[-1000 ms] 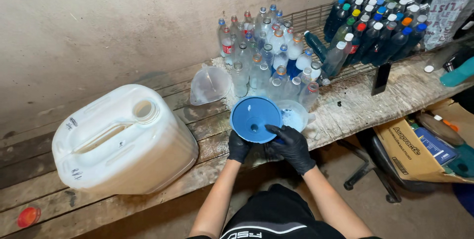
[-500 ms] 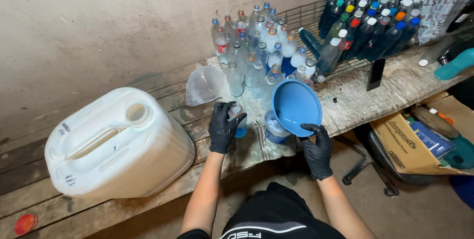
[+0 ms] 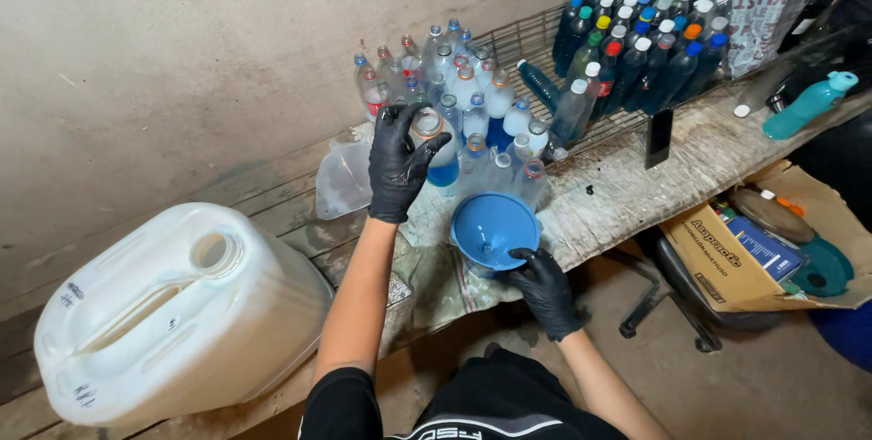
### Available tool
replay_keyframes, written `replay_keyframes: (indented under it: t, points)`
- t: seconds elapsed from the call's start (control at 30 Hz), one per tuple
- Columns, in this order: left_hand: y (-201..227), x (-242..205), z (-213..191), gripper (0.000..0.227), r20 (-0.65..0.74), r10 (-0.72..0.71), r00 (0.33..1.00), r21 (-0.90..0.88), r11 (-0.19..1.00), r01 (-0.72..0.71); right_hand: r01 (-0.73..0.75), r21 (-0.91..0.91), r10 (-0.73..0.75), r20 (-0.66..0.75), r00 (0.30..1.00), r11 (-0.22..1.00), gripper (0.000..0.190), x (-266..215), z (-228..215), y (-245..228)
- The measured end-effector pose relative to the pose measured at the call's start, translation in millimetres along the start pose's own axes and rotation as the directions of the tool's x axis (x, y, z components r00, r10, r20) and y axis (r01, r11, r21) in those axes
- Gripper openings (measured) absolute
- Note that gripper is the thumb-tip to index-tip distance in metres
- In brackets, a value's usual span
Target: The person pours a blue liquid from a large white jug into a blue funnel, then transfers the liquid into several small plastic bottles using a clear measuring cup. The person caps each filled bottle and places it back on the wooden table among other bottles.
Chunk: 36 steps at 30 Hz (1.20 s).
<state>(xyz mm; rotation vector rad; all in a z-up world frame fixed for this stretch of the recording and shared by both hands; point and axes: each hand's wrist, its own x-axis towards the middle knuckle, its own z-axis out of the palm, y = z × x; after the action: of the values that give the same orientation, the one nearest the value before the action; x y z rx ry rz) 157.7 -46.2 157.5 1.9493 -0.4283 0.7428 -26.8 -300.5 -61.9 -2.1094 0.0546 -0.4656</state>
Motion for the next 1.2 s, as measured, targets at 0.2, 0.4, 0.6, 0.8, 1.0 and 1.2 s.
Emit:
replay_keyframes:
  t: [0.2, 0.4, 0.6, 0.8, 1.0, 1.2]
  points:
    - [-8.8, 49.3, 69.1, 0.055, 0.077, 0.072, 0.994, -0.107, 0.992, -0.064, 0.060, -0.020, -0.059, 0.038, 0.998, 0.998, 0.065, 10.2, -6.5, -31.5]
    - [-40.2, 73.0, 143.7, 0.051, 0.130, 0.103, 0.986, -0.080, 0.992, -0.093, -0.040, 0.068, 0.025, 0.208, 0.978, 0.997, 0.079, 12.6, -28.9, -8.0]
    - [-90.8, 70.6, 196.6, 0.051, 0.169, 0.189, 0.967, -0.125, 0.978, -0.170, 0.089, 0.092, -0.112, 0.287, 0.951, 0.992, 0.073, 22.3, -55.1, -8.6]
    - [-152.1, 61.2, 242.1, 0.055, 0.279, 0.092, 0.956, -0.015, 0.996, -0.091, 0.128, 0.118, -0.154, 0.257, 0.954, 0.985, 0.069, 40.0, -67.6, 3.5]
    - [-174.2, 51.9, 260.4, 0.045, 0.462, -0.219, 0.859, 0.182, 0.972, 0.150, 0.137, 0.173, -0.176, 0.237, 0.956, 0.975, 0.061, 53.0, -77.7, 14.4]
    - [-225.2, 41.4, 295.2, 0.050, 0.556, -0.181, 0.811, 0.277, 0.961, 0.024, 0.117, 0.179, -0.157, 0.227, 0.961, 0.977, 0.058, 63.1, -82.5, 14.7]
